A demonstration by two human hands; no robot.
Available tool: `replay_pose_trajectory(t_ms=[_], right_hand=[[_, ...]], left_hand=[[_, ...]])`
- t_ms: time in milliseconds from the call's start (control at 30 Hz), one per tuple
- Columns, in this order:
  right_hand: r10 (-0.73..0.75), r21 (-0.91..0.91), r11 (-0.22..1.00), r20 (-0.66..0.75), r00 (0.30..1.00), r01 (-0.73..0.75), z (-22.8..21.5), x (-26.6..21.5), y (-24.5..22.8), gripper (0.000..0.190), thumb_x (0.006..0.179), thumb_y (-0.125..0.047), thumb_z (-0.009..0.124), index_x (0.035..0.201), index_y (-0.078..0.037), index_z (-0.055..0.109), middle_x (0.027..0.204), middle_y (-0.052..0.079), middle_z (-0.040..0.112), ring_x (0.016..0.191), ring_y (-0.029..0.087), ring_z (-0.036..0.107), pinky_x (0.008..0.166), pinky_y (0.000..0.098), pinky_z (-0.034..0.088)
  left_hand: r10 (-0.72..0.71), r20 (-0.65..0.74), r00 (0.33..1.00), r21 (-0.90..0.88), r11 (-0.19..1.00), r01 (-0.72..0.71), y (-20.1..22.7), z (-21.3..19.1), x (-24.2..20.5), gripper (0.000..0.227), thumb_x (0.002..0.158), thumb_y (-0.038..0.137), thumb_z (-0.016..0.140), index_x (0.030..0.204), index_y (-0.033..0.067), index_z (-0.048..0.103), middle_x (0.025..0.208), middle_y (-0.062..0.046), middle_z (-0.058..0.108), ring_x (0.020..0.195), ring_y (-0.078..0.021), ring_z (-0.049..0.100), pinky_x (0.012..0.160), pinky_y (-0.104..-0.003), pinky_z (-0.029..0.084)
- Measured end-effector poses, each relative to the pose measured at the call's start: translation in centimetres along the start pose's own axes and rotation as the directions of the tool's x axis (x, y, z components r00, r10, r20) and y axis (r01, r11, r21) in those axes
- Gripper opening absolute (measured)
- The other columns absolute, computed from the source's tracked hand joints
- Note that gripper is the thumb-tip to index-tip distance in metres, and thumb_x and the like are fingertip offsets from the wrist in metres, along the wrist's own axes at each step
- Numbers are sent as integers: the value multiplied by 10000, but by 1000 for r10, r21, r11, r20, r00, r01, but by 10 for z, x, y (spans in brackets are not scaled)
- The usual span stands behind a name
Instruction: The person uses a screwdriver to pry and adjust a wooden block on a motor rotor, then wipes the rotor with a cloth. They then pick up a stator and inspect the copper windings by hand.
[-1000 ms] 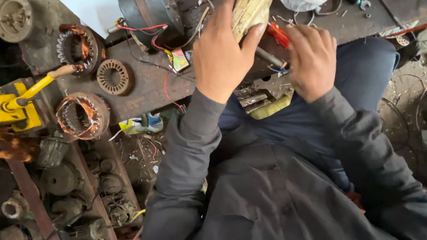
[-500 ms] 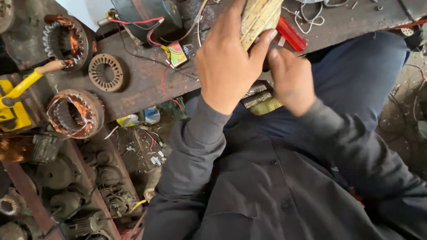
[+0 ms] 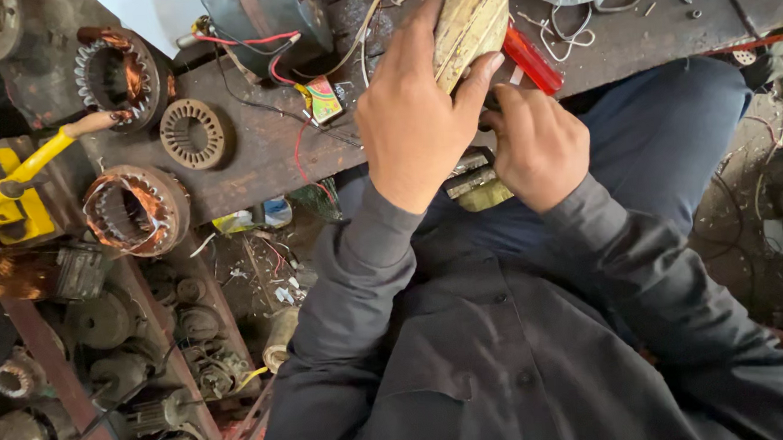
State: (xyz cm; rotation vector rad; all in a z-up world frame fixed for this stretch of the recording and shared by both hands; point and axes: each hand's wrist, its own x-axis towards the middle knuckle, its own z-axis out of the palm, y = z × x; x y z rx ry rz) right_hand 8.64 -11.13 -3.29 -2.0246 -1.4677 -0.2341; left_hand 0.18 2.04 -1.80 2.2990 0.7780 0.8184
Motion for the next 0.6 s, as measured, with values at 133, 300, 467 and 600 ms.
replay_pose_trajectory(t_ms=[133,300,467,600], right_hand=[[360,408,822,168,918,-397,0,14,4,111,1068,-86,566,1051,3,630,841,145,630,706,316,636,625,397,509],[359,484,-161,840,406,-860,-9,31,23,328,1096,-263,527,959,26,599,693,96,598,484,191,574,456,352,478],[361,608,196,685,633,-769,-16,30,19,332,1120,-257,517,1018,33,639,820,122,693,679,210,675,615,331,558],[111,320,928,251,961,-191,-16,22,6,243,1026,-142,636,1162,57,667,917,216,676,827,406,672,687,434,518]], left_hand=[[-18,-6,1000,-2,1000,18,-1,-2,-1,645,952,421,803,1449,125,518,1285,-103,699,1117,-308,732,886,-401,601],[34,-29,999,5,999,-34,1,-4,-3,650,966,416,805,1461,123,503,1315,-121,686,1132,-320,723,907,-404,597],[-8,-22,1000,-18,1000,8,-2,-5,-2,648,971,425,804,1467,122,517,1309,-115,697,1098,-315,723,888,-385,594],[-2,-21,1000,12,1000,3,-3,-3,-2,648,967,432,803,1457,114,523,1313,-133,688,1169,-340,709,938,-416,588]])
